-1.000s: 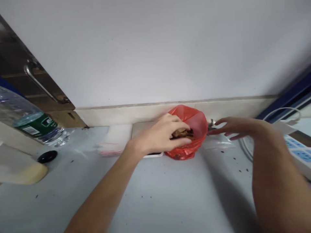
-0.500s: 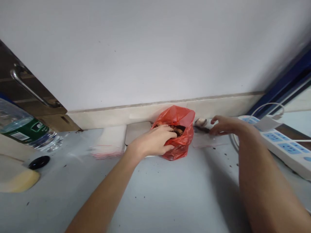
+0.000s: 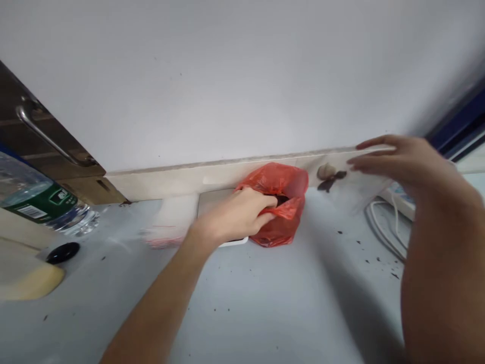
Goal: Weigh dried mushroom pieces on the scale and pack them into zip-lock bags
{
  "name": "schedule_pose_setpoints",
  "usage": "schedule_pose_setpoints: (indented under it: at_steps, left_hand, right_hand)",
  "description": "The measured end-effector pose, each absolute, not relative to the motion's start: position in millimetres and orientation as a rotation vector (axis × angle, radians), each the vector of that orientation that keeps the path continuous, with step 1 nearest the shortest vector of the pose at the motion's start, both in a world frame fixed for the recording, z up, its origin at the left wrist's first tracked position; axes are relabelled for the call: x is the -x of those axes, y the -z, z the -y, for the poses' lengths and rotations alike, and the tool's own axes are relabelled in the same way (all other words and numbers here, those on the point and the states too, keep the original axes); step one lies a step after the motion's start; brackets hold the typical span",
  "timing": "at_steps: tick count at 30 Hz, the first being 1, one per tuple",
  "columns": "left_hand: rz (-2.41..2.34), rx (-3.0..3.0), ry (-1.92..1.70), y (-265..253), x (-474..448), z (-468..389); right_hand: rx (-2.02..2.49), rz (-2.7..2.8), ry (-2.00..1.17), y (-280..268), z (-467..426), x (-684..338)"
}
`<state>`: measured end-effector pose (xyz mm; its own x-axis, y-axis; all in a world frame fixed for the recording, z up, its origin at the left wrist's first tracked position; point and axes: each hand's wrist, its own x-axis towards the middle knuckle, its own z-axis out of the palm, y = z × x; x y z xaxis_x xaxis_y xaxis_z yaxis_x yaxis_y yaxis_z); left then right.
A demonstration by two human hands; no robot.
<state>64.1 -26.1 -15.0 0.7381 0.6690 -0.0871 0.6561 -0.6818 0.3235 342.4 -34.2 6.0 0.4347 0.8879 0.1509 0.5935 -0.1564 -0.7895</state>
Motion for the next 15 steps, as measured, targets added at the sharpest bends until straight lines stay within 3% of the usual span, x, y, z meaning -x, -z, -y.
schedule_pose_setpoints:
  at_steps: [4, 9, 15]
  left_hand:
    - [-0.817, -2.374, -0.426, -1, -51, 28]
    - [-1.03, -2.09, -1.106, 10, -48, 11]
    - [-0.93, -1.679, -0.957, 3, -30, 6]
  right_hand:
    - [1.566, 1.026, -0.52, -21, 46, -327]
    - [1.328, 1.18, -0.726, -35, 47, -298]
    - [1.058, 1.647, -1.141, -27, 35, -255]
